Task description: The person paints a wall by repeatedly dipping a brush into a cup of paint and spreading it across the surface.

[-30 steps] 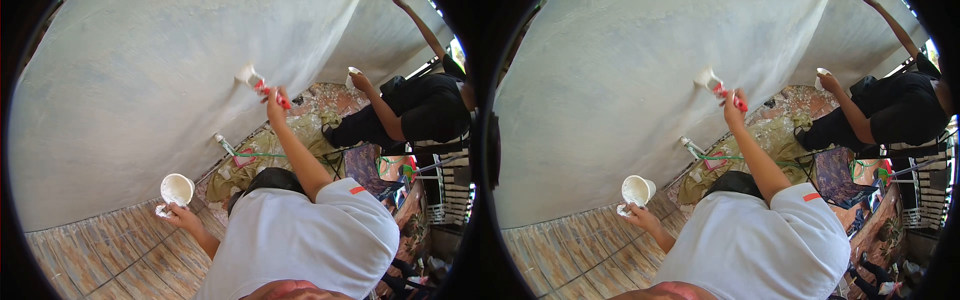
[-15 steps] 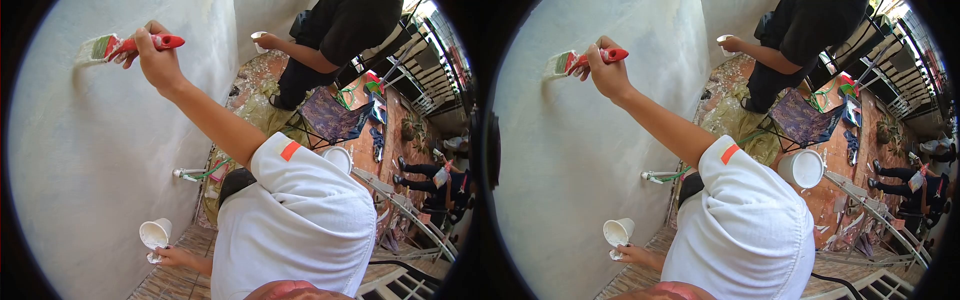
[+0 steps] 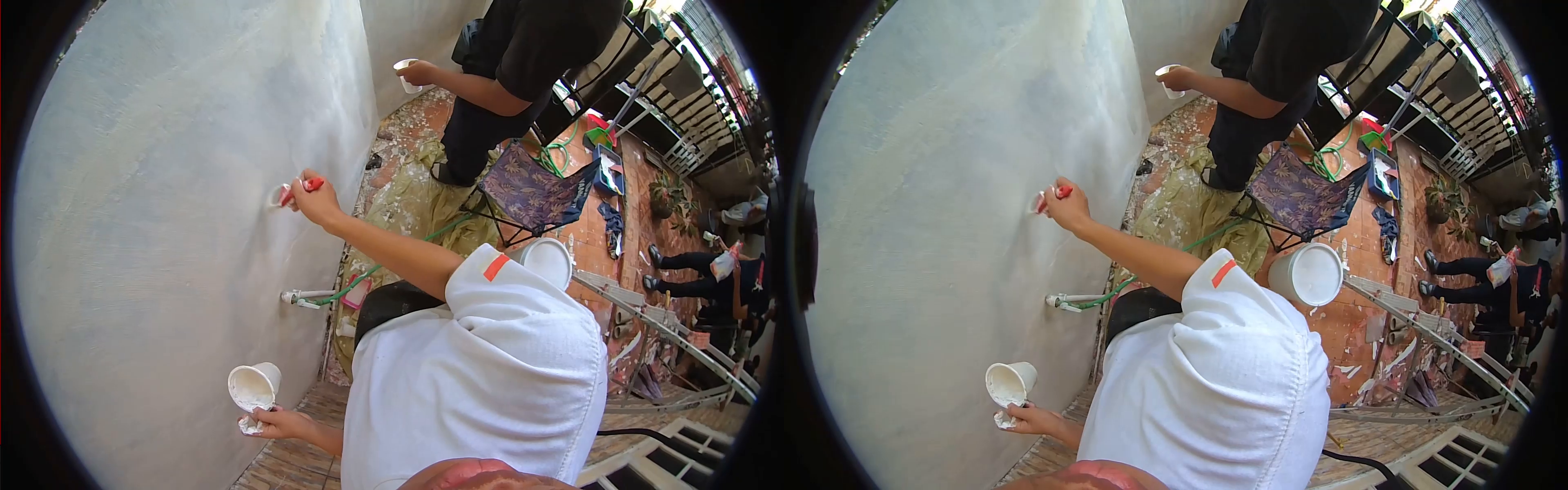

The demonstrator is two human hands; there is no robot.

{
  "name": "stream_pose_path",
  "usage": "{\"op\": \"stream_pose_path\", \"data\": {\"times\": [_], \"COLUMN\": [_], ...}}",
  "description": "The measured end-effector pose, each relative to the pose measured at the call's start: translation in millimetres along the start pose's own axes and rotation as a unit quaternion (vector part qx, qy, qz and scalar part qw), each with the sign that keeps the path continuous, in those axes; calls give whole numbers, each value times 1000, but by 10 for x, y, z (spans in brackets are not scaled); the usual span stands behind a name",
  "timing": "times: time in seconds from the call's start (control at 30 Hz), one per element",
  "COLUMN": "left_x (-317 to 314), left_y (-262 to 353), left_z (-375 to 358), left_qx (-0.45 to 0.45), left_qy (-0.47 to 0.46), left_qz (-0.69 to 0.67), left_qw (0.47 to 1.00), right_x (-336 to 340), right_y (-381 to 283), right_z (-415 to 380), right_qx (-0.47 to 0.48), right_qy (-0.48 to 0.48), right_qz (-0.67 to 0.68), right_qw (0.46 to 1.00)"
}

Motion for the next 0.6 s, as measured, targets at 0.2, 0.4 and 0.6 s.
{"op": "stream_pose_path", "data": {"times": [0.2, 0.4, 0.6], "left_x": [49, 159, 162], "left_y": [2, -173, -167], "left_z": [13, 57, -2], "left_qx": [19, -10, 61], "left_qy": [-15, 0, 55], "left_qz": [15, -11, 8], "left_qw": [1000, 1000, 997], "right_x": [-517, -775, -285], "right_y": [-2097, -1792, 328], "right_z": [-92, 223, 254], "right_qx": [350, 383, 146], "right_qy": [-93, -102, -5], "right_qz": [235, 213, 12], "right_qw": [902, 893, 989]}}
Point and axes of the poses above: each hand's wrist, its own z-axis towards the middle knuckle, its own x-axis out of the back of the hand, y = z × x, the point moved 5 cm from there along z, towards the middle knuckle, and after that the axes turned 15 degrees about -y, right-handed, at the moved point
